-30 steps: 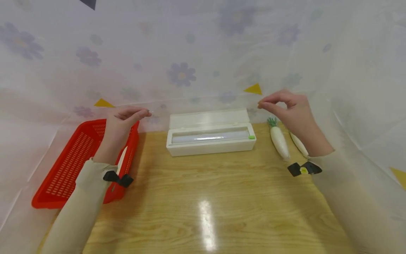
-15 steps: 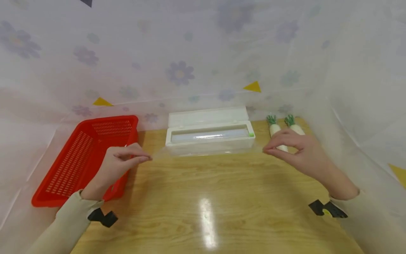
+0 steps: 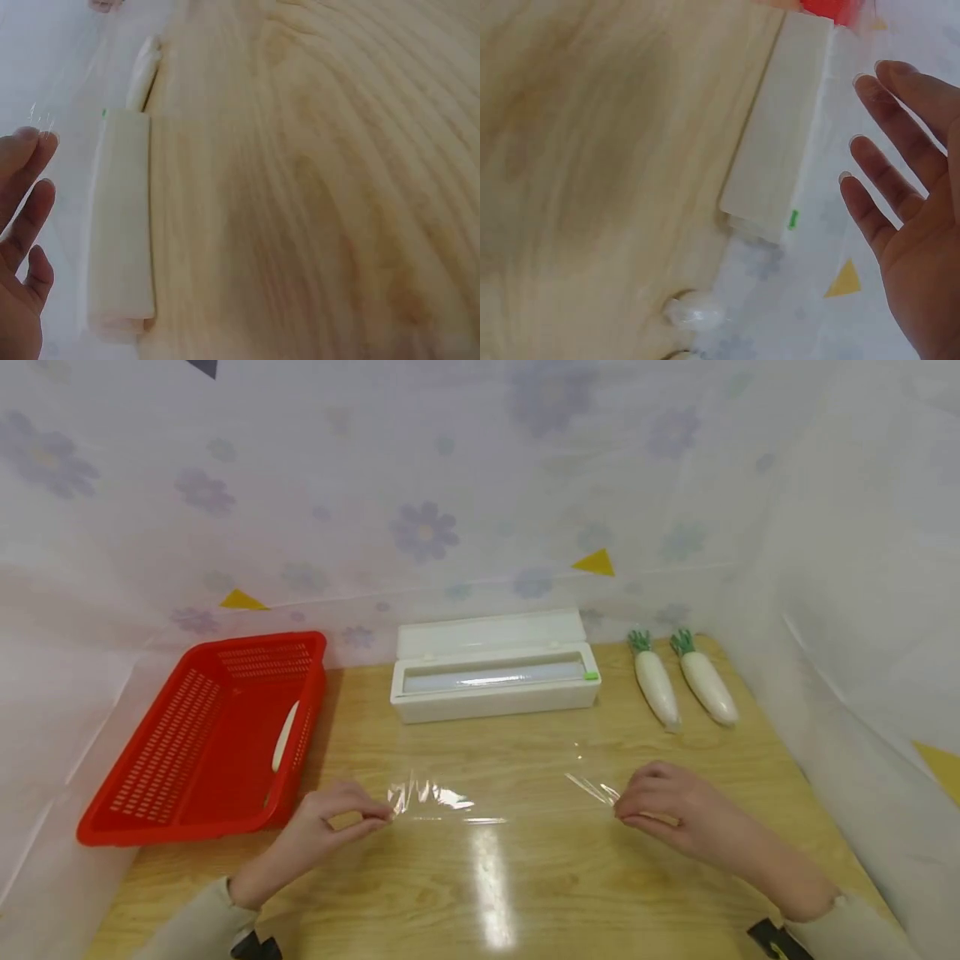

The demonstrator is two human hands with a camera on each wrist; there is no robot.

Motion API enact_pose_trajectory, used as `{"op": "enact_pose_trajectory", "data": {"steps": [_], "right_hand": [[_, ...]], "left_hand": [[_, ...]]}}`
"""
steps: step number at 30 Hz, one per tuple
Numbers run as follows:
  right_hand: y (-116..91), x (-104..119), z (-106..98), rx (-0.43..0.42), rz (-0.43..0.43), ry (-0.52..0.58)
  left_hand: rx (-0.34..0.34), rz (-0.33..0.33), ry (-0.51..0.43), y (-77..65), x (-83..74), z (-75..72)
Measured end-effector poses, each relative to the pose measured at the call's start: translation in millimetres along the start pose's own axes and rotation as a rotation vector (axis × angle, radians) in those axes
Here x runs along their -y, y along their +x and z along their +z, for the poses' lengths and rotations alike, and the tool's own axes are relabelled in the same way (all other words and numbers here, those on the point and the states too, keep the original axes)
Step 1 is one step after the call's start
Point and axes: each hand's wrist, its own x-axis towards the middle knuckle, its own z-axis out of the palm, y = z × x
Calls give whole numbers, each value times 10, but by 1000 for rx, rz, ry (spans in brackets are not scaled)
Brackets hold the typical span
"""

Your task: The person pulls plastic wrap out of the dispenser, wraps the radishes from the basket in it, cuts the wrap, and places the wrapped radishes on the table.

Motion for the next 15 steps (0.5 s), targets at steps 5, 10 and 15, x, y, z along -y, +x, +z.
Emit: {"op": "enact_pose_trajectory", "data": {"steps": [5,10,15], "right_hand": [[-200,-131,285,24,-3,-43],[-309,-166,445,86,58,-85],[-375,-170,528,164,137,-123]], "left_hand": [[84,-59,122,-157,89,201],[151,-6,235,-246,181,322],[204,22,323,-304,260,380]]}}
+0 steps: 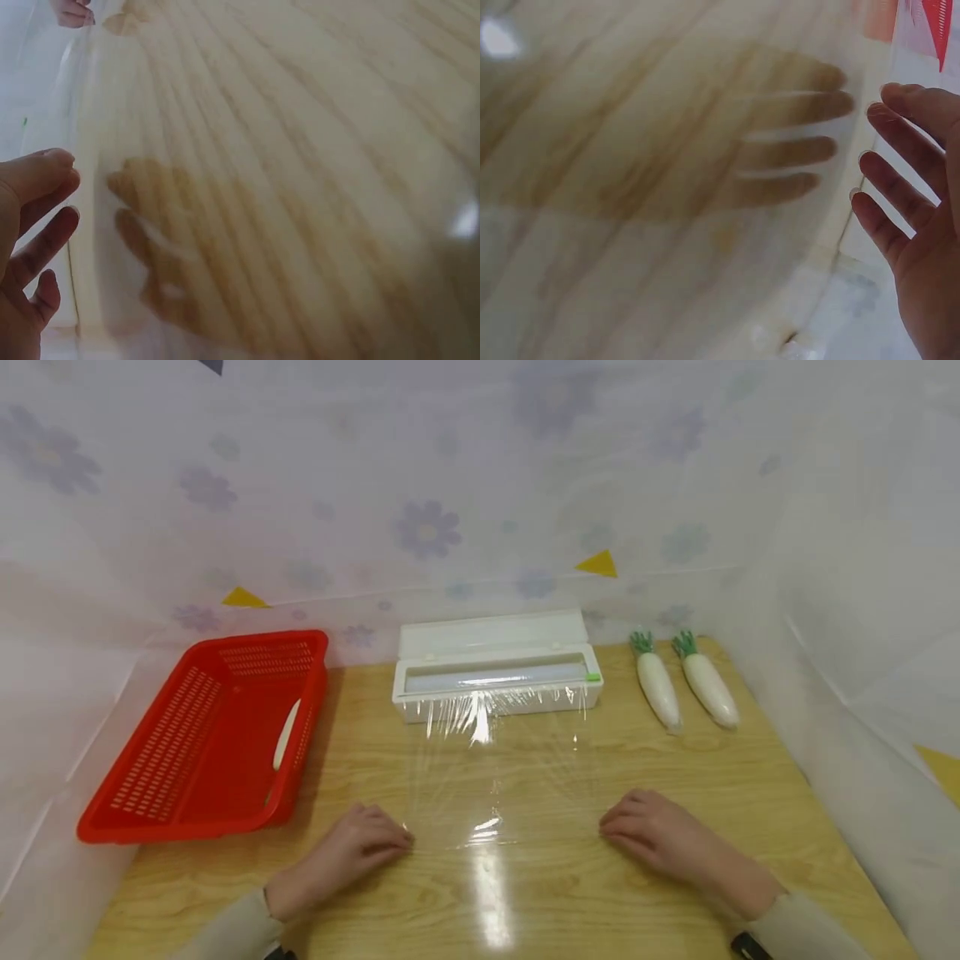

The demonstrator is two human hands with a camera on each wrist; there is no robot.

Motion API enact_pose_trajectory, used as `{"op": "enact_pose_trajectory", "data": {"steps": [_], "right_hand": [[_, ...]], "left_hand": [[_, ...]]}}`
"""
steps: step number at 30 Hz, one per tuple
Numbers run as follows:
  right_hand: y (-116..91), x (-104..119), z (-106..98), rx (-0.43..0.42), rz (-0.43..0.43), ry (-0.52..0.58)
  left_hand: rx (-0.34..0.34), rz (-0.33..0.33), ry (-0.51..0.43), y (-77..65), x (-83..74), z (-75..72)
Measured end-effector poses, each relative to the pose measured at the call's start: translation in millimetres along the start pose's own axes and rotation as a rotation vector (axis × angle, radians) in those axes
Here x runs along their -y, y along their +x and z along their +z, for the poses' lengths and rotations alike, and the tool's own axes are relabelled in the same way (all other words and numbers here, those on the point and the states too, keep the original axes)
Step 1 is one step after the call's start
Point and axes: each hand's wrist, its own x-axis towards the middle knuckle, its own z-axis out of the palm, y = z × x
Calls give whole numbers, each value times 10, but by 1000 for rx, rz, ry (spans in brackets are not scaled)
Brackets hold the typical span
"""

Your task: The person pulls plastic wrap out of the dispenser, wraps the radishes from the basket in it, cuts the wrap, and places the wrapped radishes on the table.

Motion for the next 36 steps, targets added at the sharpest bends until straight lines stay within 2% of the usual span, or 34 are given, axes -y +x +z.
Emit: {"op": "enact_pose_trajectory", "data": {"steps": [5,10,14,20,23,27,36], "right_hand": [[-8,-19,62,-19,-61,-57],[-22,8,60,18,-44,-114],[-8,35,46,13,20,-78],[66,53,84,28,173,-94],[112,59,114,32,206,-115],[138,57,148,33,201,-141],[80,-1,162,32,112,-195]], "left_hand": [[21,10,56,-22,21,44],[12,2,62,-39,10,75],[-1,-16,71,-40,-8,88],[-75,-39,150,10,-67,86],[-85,-87,181,43,-93,99],[-58,-140,190,72,-105,132],[-11,-136,205,52,-94,167]]}}
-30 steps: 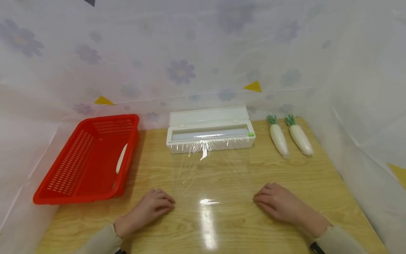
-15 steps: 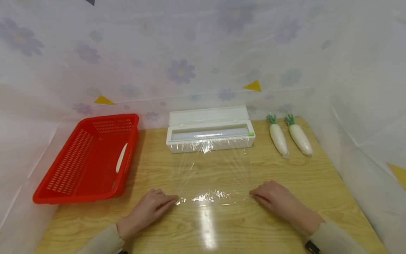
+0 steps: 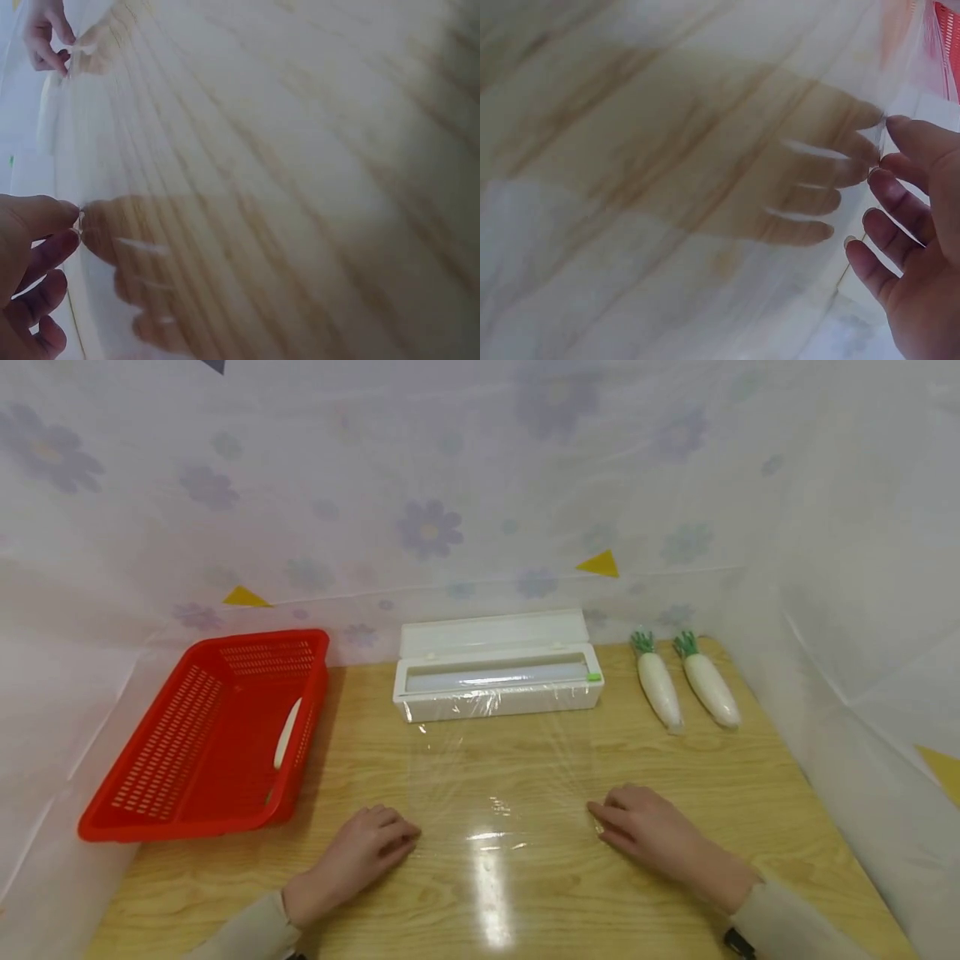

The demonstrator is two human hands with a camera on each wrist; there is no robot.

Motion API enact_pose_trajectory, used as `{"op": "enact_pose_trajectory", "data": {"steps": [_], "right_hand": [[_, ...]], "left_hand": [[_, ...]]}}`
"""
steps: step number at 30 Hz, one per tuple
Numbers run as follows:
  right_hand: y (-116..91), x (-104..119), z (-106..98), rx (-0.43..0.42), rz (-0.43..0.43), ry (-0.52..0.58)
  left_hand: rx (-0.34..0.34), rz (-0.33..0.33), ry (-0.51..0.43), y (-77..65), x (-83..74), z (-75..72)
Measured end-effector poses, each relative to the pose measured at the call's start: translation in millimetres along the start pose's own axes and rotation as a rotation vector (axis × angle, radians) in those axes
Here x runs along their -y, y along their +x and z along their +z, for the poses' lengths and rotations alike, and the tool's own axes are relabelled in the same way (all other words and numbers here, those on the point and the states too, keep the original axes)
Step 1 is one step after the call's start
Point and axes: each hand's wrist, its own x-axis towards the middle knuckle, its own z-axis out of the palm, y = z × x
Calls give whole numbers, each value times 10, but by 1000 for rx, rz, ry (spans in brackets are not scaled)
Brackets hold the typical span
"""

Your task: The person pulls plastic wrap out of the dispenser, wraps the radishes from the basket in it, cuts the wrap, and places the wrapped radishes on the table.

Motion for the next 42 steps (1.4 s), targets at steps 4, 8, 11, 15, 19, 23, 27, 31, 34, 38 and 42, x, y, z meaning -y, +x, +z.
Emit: {"op": "enact_pose_trajectory", "data": {"steps": [4,8,11,15,19,23,27,31,34,38,42], "right_hand": [[-29,-29,-26,25,16,-12],[-45,-48,-56,67,37,-24],[-45,-61,-74,77,38,-38],[-39,-73,-84,54,22,-55],[-33,-78,-72,41,4,-59],[-33,-83,-51,47,2,-62],[-43,-93,-53,63,10,-79],[-52,-104,-77,63,12,-88],[-47,-106,-93,55,7,-82],[-47,-100,-73,51,9,-68],[-62,-106,-39,47,3,-78]], "left_hand": [[48,2,14,9,-24,-55],[43,20,23,70,-78,-219],[-31,38,32,189,-82,-460],[-143,16,16,411,35,-888],[-189,-151,-55,568,306,-1288],[-171,-349,-115,626,706,-1521],[-54,-511,-130,620,1155,-1583],[133,-658,-134,584,1545,-1575],[292,-745,-123,554,1759,-1546],[467,-831,-151,529,1934,-1486],[557,-906,-247,520,1979,-1440]]}}
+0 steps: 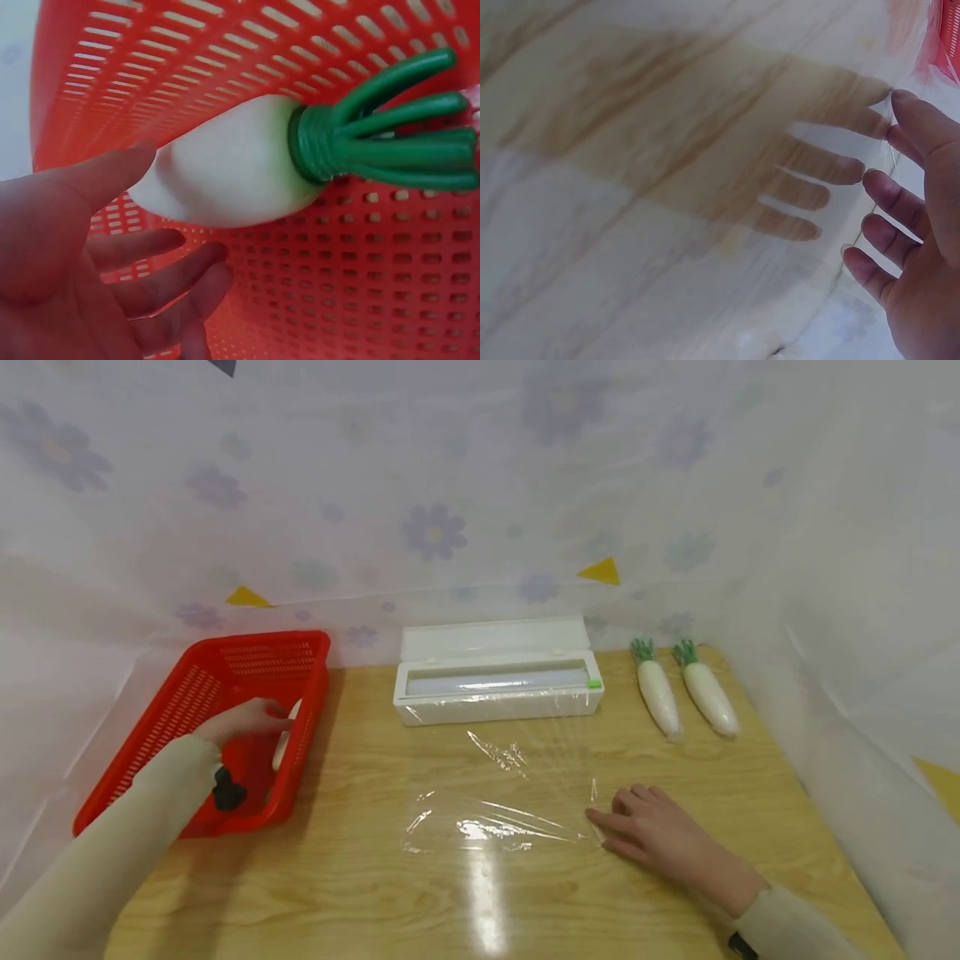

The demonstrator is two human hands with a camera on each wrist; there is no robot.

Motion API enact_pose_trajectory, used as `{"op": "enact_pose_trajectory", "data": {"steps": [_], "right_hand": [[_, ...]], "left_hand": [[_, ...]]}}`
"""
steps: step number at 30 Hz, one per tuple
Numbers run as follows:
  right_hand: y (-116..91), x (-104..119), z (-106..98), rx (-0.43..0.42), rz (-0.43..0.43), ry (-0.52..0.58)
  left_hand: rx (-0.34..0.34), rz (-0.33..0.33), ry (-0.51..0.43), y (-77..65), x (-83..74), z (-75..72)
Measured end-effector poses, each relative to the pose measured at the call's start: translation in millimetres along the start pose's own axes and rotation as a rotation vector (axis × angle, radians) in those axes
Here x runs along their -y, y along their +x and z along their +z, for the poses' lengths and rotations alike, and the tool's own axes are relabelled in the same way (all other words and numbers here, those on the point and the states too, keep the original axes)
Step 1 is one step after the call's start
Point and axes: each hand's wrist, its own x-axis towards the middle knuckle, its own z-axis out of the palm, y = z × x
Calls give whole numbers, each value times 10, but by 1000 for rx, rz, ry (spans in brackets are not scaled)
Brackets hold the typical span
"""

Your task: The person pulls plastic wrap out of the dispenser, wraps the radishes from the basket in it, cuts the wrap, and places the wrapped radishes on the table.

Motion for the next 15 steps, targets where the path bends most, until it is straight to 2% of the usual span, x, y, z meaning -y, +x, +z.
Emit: {"op": "enact_pose_trajectory", "data": {"steps": [3,7,10,15], "right_hand": [[-7,-4,16,4,-1,-6],[-9,-8,18,9,6,3],[-8,-11,15,9,3,4],[3,-11,1,-2,-15,0]], "left_hand": [[45,-11,-19,21,-9,35],[64,-12,-52,43,7,65],[24,-29,-85,43,60,64],[-77,-9,-94,10,152,24]]}}
